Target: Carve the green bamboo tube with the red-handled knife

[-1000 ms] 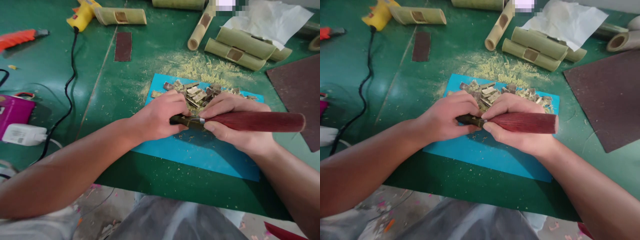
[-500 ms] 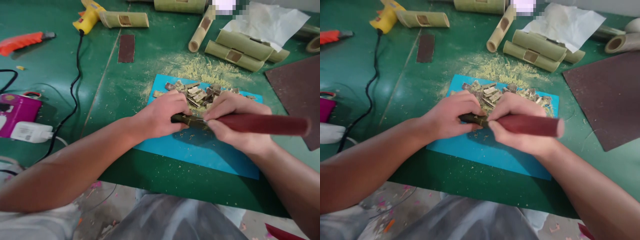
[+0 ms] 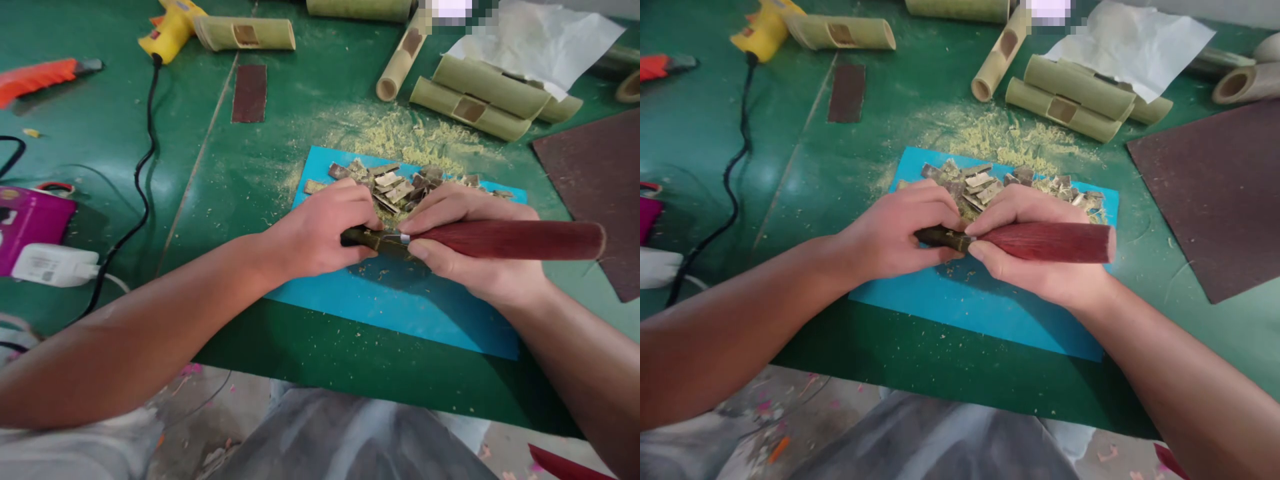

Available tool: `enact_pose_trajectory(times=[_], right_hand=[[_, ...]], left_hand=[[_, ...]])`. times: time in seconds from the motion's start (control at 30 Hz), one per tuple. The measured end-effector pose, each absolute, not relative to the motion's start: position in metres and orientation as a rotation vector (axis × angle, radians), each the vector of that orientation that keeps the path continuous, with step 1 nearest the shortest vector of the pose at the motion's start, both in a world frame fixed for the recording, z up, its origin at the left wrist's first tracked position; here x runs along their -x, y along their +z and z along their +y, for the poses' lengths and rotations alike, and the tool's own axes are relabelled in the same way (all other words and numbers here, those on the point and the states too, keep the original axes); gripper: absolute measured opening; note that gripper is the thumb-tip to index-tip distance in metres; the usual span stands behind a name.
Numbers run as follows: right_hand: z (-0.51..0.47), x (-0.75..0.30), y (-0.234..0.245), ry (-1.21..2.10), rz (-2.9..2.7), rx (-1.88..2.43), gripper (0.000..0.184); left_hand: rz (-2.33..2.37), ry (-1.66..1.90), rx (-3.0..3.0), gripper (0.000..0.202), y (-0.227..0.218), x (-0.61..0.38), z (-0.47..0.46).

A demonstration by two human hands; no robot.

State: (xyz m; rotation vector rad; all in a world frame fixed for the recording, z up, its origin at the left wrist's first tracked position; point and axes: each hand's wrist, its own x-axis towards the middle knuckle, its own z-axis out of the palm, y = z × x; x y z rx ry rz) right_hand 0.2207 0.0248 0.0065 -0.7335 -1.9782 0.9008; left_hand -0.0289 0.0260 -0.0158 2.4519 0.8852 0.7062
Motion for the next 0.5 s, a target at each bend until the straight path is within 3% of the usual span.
enact_pose_trajectory(times=[0.5], right_hand=[[0.0205,-0.2235,0.0028,0.84,-1.949,0.779,0.018]], left_hand=[[0.88,0.694,-2.452,0.011,-0.0169,0.0303,0.0257]])
